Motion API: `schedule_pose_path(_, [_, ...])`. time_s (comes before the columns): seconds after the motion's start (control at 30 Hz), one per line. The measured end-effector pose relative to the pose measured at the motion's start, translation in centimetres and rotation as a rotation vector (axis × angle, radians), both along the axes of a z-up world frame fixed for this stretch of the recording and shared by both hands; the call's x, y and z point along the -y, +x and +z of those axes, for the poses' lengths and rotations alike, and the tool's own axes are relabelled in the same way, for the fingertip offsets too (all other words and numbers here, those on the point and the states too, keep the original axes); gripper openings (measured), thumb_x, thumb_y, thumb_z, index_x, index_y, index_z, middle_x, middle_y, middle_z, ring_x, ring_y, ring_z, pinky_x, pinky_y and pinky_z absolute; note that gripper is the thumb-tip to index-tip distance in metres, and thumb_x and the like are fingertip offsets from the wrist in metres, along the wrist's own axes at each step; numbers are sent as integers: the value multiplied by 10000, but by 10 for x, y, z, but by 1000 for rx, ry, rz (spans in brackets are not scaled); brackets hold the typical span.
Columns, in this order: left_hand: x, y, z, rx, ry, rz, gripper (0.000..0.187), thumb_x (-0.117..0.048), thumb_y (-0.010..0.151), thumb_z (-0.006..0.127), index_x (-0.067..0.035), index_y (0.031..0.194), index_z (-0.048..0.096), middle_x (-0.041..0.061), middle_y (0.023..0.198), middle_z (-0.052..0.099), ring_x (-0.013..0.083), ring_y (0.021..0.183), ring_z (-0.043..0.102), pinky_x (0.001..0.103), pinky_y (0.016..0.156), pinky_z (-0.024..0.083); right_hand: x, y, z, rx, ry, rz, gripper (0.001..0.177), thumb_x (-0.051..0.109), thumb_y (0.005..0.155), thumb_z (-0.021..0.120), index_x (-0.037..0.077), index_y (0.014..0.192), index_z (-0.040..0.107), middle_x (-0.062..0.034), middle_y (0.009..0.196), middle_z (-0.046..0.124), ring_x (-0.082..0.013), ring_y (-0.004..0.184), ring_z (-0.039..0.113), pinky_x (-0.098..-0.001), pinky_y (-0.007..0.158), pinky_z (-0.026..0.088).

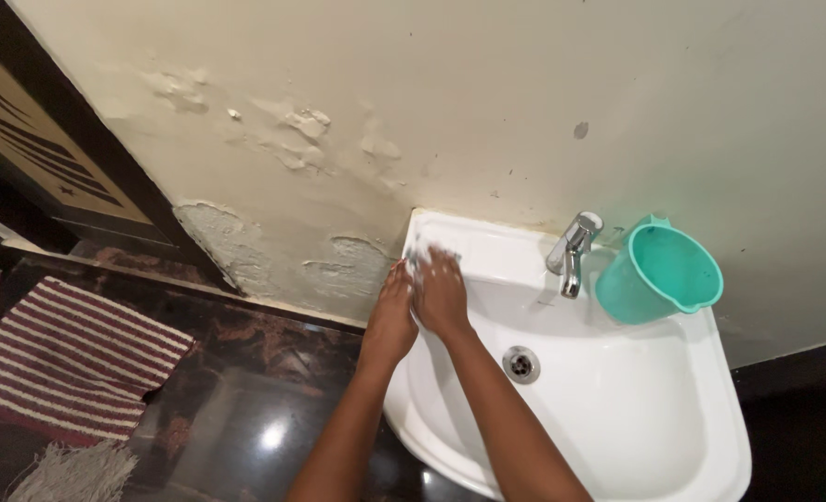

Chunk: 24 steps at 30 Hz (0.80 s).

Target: The person scrubs the inside and rim of a white pedestal sink using a cloth. They move a teal plastic jug to access different areas, then rinse the cloth under the running tap and continue wiping the sink surfaces.

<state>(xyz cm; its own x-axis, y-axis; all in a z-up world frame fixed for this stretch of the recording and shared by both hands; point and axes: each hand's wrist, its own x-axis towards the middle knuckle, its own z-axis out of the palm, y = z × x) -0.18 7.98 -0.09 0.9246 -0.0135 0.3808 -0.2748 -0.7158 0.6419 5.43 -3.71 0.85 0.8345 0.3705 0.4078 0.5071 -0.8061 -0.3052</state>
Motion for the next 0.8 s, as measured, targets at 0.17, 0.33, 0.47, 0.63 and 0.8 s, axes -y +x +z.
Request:
schedule_pose_path(0.17, [-2,4,1,2,-75,-20,619,52,870,524,130,1469,391,305,1572,342,418,1484,308,437,1219,256,18,-42,9,-57,-31,153,552,174,918,535,-25,1433,525,-306,1513,452,-442,1446,390,-527,1221,238])
schedule_pose_path(0.33, [-1,5,-7,-20,-7,0,665,174,817,417,101,1478,422,286,1610,355,386,1531,312,422,1255,251,1,20,-4,-63,-117,37,559,279,970,519,-49,1422,505,-313,1534,412,-430,1457,347,-516,1221,208])
schedule_pose_path(0.47, [-1,6,-1,-46,-23,-6,704,184,754,407,103,1453,415,289,1602,342,381,1524,295,407,1248,248,-4,51,3,-94,-141,-43,504,268,1008,464,-20,1417,521,-255,1545,433,-374,1496,345,-536,1250,168])
schedule_pose_path(0.63, [-1,0,7,-54,-135,7,651,171,852,395,106,1500,386,285,1609,354,371,1525,316,405,1252,249,5,8,-2,-103,-149,66,514,236,958,495,-12,1406,537,-277,1545,423,-385,1476,348,-541,1249,162])
schedule_pose_path(0.8, [-2,4,7,-55,-128,-26,665,66,851,523,151,1476,313,329,1576,300,416,1478,289,426,1209,242,24,-25,-11,-31,-139,222,540,201,946,510,-44,1427,523,-296,1554,420,-419,1491,324,-529,1246,165])
